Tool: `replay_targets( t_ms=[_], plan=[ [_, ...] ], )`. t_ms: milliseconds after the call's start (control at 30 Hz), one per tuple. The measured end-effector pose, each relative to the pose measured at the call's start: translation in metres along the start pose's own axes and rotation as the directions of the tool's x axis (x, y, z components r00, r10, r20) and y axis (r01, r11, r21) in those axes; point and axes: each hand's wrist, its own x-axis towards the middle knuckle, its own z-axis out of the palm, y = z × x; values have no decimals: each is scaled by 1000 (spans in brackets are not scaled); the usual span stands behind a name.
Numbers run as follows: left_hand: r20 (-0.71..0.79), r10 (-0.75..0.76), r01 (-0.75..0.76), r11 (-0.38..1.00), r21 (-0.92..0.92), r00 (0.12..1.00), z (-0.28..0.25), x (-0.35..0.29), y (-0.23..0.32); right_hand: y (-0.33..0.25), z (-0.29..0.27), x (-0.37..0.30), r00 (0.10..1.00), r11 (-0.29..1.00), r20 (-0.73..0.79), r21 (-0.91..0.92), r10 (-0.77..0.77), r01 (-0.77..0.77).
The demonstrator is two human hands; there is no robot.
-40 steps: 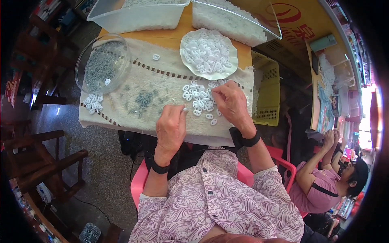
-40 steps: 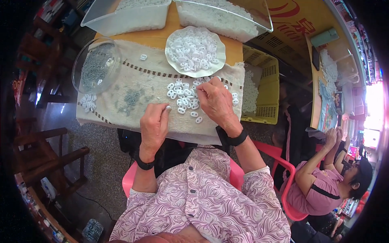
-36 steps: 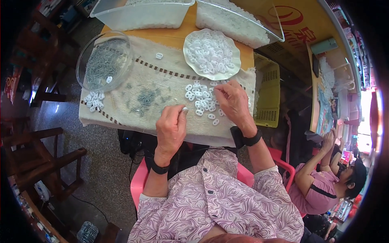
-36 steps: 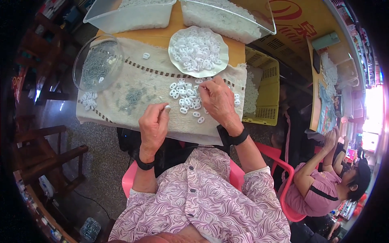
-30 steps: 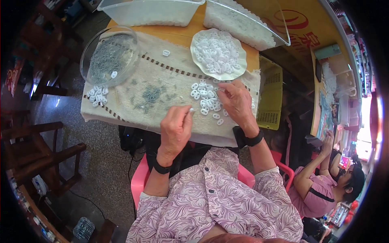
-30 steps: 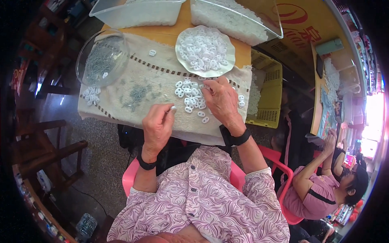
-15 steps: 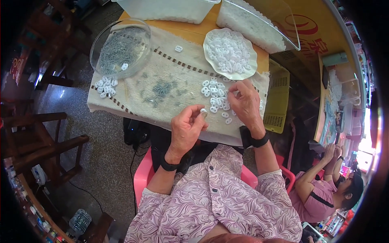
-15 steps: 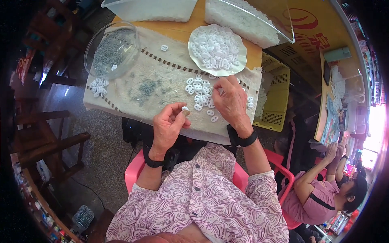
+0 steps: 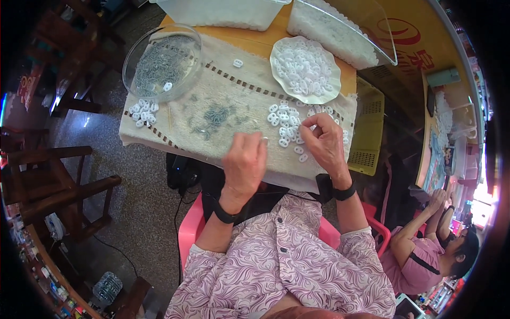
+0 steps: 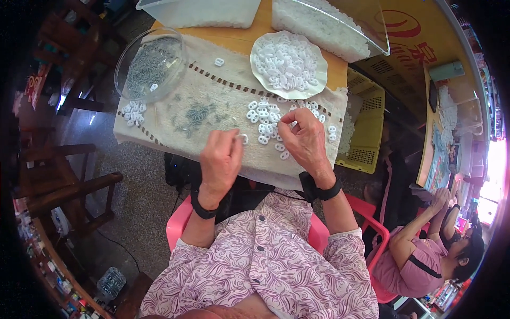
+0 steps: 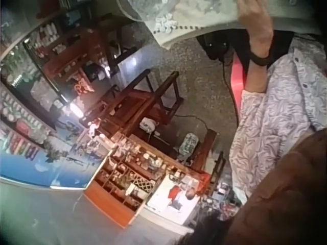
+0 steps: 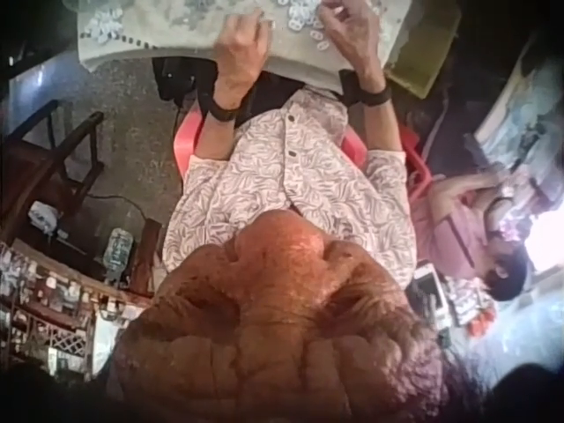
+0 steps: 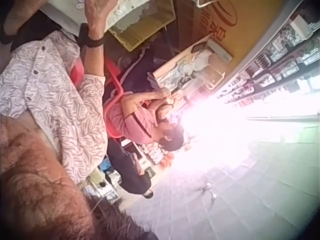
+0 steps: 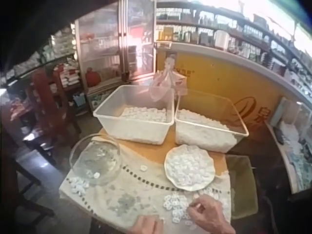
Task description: The person picks up a white plastic toggle and a metal spring by hand, inserts the spring into the toggle, and places the assembled piece onto a cloth, repeating this process several times.
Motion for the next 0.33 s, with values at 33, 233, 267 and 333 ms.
replay_targets(
  t_ms=[33, 233, 267, 333],
  plan=[
    [2, 2, -2, 1000, 3, 1000, -3, 3, -5, 1, 0, -1, 1000, 1000, -1, 3, 2, -2],
    [-129, 60, -37, 984, 172, 990, -11, 21, -34, 6, 1, -6, 991, 979, 21, 155, 132, -134],
    [-95, 39, -17, 976, 218, 995, -11, 22, -35, 6, 2, -7, 989, 965, 27, 219, 144, -146],
    [-47, 2, 11, 965, 262, 999, -12, 24, -35, 5, 1, -8, 984, 939, 45, 295, 174, -179]
  ],
)
